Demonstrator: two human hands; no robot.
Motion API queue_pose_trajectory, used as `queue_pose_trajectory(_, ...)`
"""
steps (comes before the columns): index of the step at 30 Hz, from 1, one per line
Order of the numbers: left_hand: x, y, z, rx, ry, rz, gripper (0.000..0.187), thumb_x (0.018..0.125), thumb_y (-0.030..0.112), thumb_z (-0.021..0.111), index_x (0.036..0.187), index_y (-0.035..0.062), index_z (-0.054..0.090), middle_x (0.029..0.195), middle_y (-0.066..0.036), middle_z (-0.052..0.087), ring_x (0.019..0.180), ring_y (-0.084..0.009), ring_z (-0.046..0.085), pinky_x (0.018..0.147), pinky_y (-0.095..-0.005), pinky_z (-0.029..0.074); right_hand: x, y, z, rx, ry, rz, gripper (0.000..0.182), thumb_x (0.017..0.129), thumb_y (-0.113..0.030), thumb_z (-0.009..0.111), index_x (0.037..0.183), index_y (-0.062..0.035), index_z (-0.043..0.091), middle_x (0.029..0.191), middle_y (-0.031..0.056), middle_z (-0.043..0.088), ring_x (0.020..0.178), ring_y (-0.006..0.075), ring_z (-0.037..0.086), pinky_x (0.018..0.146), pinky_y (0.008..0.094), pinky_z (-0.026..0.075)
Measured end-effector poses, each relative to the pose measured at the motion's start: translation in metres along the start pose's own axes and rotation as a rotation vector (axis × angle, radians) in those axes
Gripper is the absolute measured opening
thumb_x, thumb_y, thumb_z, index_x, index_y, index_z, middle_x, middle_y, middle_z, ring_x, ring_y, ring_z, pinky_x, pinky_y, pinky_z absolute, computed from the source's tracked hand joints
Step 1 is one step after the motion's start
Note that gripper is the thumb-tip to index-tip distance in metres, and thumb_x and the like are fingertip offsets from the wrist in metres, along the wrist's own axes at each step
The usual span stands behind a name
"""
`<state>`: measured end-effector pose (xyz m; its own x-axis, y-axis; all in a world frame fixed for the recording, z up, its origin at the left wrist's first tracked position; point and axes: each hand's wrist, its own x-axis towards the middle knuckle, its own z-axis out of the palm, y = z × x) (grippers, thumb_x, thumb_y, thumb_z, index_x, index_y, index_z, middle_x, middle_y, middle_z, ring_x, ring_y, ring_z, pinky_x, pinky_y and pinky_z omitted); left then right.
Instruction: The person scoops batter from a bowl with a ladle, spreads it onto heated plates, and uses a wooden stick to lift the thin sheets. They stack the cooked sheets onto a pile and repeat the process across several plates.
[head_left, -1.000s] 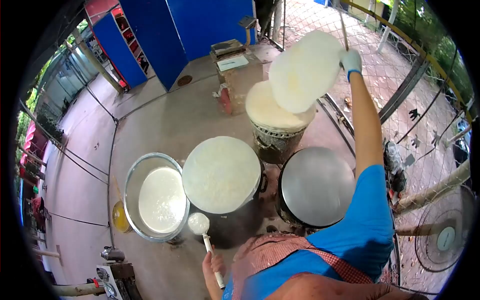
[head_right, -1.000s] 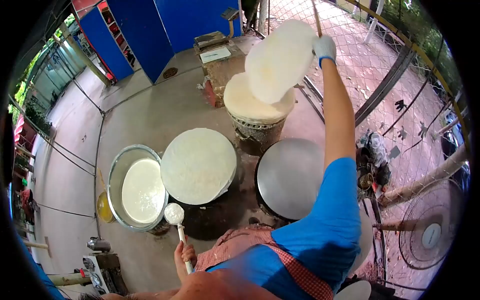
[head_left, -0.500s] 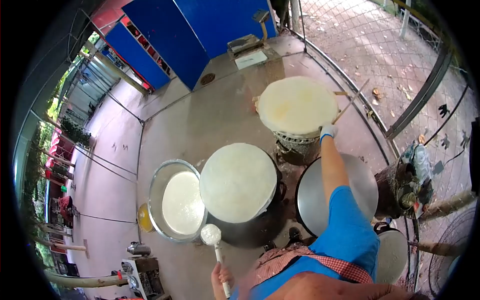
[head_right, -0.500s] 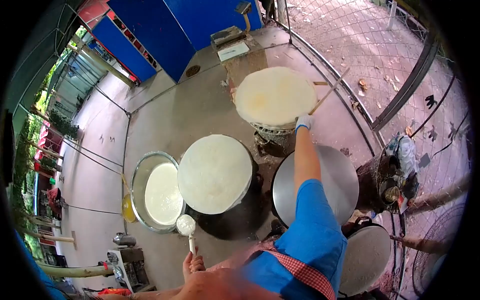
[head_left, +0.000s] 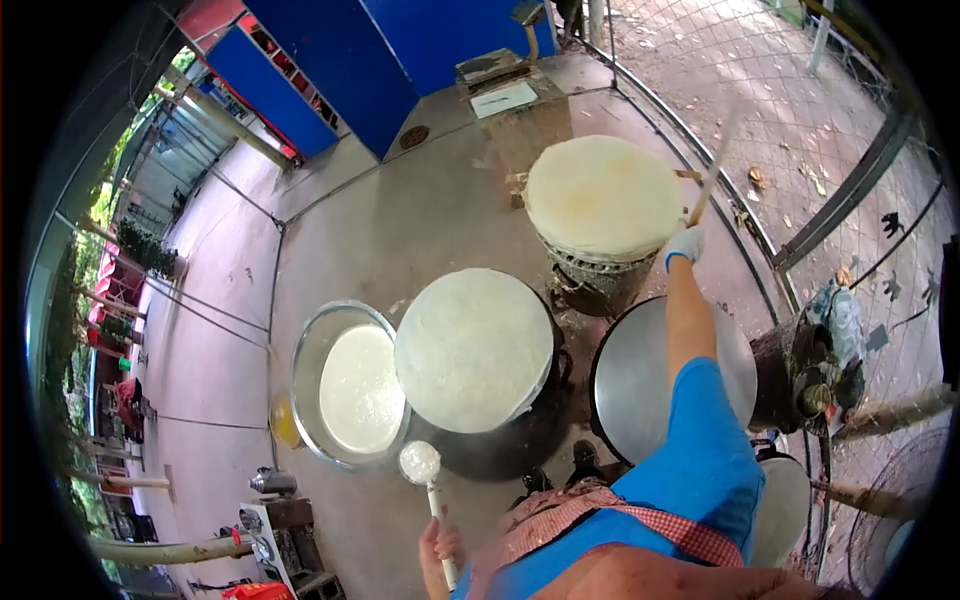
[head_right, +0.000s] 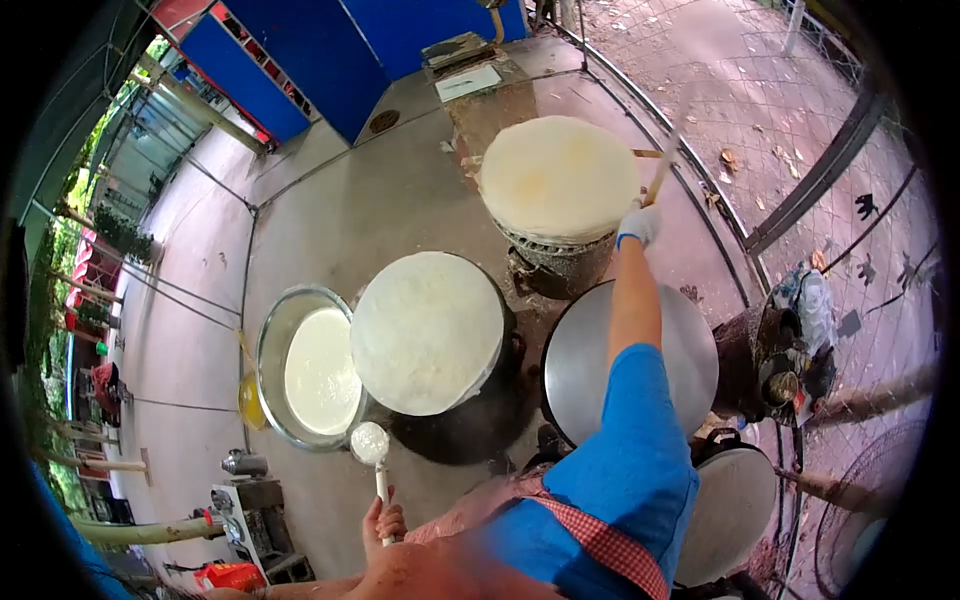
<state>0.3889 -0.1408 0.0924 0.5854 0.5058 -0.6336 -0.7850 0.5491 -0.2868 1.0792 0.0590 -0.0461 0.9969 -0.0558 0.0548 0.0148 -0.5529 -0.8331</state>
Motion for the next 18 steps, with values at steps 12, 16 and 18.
queue_pose_trajectory(12, 0.017, 0.018, -0.007, 0.150, -0.003, -0.105, 0.035, 0.096, 0.027, 0.040, 0.127, 0.0132, 0.049, 0.062, 0.001, 0.035, 0.045, -0.0060, 0.033, 0.041, -0.0200, 0.031, -0.083, -0.015, -0.022, -0.491, -0.527, -0.786, 0.027, 0.079, -0.026, 0.057, 0.097, -0.0075, 0.051, 0.089, 0.0167, 0.061, 0.083, 0.0370, 0.061, 0.072, 0.0485, 0.047)
queue_pose_trajectory(16, 0.013, 0.003, 0.003, 0.067, -0.012, -0.071, 0.036, 0.095, 0.025, 0.041, 0.128, 0.0103, 0.047, 0.062, 0.000, 0.035, 0.045, -0.0067, 0.035, 0.040, -0.0204, 0.032, -0.083, -0.027, -0.030, -0.480, -0.607, -0.720, 0.026, 0.081, -0.026, 0.056, 0.096, -0.0046, 0.054, 0.088, 0.0191, 0.062, 0.084, 0.0372, 0.061, 0.075, 0.0471, 0.048)
queue_pose_trajectory(18, 0.015, 0.000, 0.007, 0.032, 0.012, -0.013, 0.033, 0.094, 0.025, 0.044, 0.124, 0.0103, 0.050, 0.061, 0.000, 0.034, 0.043, -0.0069, 0.032, 0.038, -0.0204, 0.032, -0.062, 0.001, -0.004, -0.384, -0.521, -0.795, 0.025, 0.082, -0.025, 0.056, 0.096, -0.0049, 0.052, 0.089, 0.0214, 0.061, 0.084, 0.0391, 0.060, 0.073, 0.0481, 0.047)
